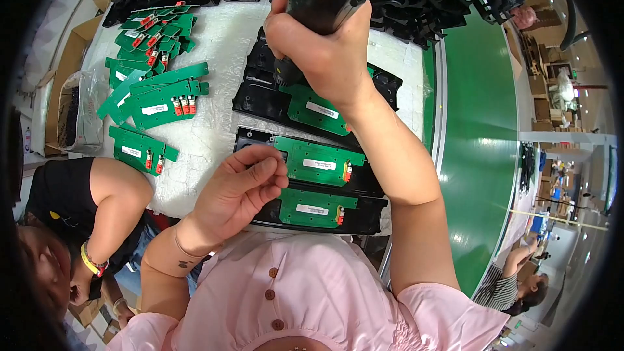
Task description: Assembling small electronic components and circuit boards into plastic housings using an electric screwdriver on a production line.
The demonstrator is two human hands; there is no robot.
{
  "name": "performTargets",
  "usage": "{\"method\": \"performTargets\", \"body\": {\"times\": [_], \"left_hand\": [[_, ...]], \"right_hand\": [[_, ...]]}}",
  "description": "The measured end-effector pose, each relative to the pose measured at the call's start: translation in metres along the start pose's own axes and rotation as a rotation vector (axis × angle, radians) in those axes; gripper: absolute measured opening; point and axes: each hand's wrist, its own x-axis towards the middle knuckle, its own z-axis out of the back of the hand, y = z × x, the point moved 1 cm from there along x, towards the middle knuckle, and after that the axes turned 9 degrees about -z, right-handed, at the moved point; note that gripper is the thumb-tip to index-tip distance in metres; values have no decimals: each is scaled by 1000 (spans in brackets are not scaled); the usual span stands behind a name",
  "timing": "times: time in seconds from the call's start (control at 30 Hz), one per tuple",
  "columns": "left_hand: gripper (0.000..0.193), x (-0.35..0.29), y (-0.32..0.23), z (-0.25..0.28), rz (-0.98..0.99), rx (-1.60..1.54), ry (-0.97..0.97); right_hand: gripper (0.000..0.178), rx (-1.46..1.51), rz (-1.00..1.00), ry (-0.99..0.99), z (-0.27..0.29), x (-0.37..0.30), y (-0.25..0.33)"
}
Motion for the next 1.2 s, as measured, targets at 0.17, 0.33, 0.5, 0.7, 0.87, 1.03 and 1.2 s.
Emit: {"method": "performTargets", "body": {"times": [0.17, 0.33, 0.5, 0.7, 0.87, 1.03, 1.2], "left_hand": [[15, 0, 5, 13, -57, -112, 5], [14, 2, 11, 7, -14, -232, 71], [15, 0, 21, 0, 35, -204, 74], [18, -3, 35, -7, 57, -202, 51], [19, -5, 38, -6, 66, -170, 57], [20, -6, 39, -6, 91, -150, 41], [22, -12, 34, -12, 107, -172, 57]], "right_hand": [[28, 128, 70, -89, -5, -26, 39], [33, 312, 222, 274, 18, -76, 97], [35, 358, 254, 40, 7, -101, 97], [33, 366, 152, 10, 16, -123, 100], [32, 239, 16, 17, 14, -124, 115], [32, 342, 231, -36, 9, -131, 100], [32, 361, 204, 81, 13, -125, 107]]}}
